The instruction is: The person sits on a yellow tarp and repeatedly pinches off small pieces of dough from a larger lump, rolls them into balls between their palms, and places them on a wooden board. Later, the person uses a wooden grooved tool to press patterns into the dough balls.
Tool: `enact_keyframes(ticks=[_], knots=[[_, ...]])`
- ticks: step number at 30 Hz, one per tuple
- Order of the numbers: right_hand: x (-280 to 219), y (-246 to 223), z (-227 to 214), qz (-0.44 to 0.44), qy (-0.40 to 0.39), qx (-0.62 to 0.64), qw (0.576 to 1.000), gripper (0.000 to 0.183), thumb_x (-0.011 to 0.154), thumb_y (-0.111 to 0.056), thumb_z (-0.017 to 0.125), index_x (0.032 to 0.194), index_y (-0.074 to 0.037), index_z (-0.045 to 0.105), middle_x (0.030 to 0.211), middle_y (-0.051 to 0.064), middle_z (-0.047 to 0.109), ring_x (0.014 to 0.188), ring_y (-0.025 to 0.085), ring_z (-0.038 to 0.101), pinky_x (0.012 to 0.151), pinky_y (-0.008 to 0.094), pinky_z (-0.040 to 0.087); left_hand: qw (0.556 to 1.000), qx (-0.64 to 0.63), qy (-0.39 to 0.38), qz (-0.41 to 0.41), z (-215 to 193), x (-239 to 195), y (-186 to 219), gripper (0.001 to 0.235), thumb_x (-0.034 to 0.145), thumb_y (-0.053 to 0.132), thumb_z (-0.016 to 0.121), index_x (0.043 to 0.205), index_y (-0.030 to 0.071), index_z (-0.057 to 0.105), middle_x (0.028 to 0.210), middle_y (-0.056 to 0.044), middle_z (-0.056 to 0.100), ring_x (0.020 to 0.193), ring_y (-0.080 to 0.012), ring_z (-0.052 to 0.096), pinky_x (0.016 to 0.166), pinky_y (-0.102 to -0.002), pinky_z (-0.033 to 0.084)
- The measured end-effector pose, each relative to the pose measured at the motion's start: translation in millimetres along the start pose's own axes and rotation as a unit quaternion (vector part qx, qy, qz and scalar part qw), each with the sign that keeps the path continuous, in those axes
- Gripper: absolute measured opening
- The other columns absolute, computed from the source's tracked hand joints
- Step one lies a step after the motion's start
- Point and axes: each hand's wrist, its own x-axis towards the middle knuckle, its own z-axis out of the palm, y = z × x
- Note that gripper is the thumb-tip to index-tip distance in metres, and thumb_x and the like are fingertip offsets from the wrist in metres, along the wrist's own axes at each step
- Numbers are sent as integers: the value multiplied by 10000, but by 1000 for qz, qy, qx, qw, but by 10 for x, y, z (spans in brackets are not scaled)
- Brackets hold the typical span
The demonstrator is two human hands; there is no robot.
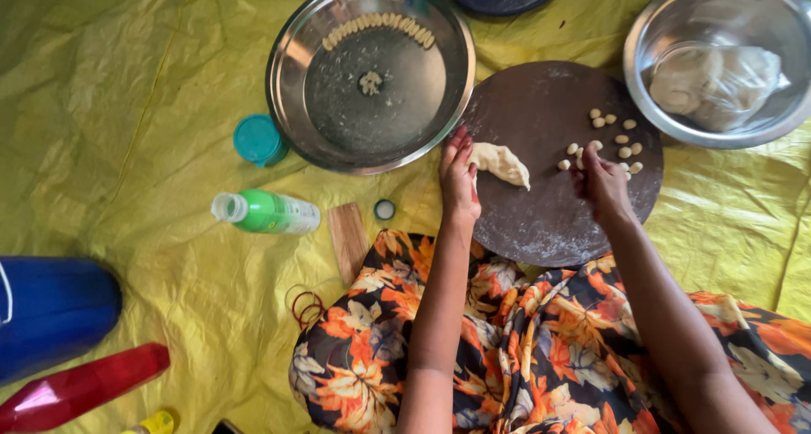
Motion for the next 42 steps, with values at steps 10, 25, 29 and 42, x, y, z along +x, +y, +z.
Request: enact_keyframes(ticks=[10, 25, 29, 42], knots=[[-25, 179, 502, -172, 17, -433, 885, 304, 959, -312, 689, 1238, -192, 709, 1114, 94, 689, 1008, 285, 652, 767, 442, 554, 956, 259, -137, 26, -107, 160, -486, 339, 1021, 109, 463, 1311, 53, 629, 1273, -81, 667, 1196, -174, 625, 1055, -286, 483], [327, 281, 724, -137, -13, -167, 976, 224, 783, -120, 804, 996, -51, 822, 860, 134, 779, 733, 229, 744, 708, 370, 593, 869, 472, -141, -48, -93, 84, -572, 432, 1020, 307, 573, 1380, 68, 560, 1309, -104, 681, 1204, -238, 653, 1007, -350, 503], [209, 476, 622, -21, -25, -73, 997, 237, 787, -110, 811, 1020, -67, 825, 837, 104, 786, 702, 136, 720, 647, 300, 577, 822, 548, -150, -36, -127, 66, -659, 411, 1017, 281, 563, 1376, 82, 581, 1284, -112, 708, 1203, -283, 684, 1005, -366, 520], [86, 380, 950, -274, 29, -305, 911, 214, 860, -220, 742, 906, -12, 762, 969, 229, 699, 855, 399, 696, 761, 482, 562, 699, 681, -193, 106, -207, -5, -1092, 1011, 769, -73, 501, 1624, -11, -36, 1623, -197, 343, 1430, -364, 435, 1234, -492, 271]])
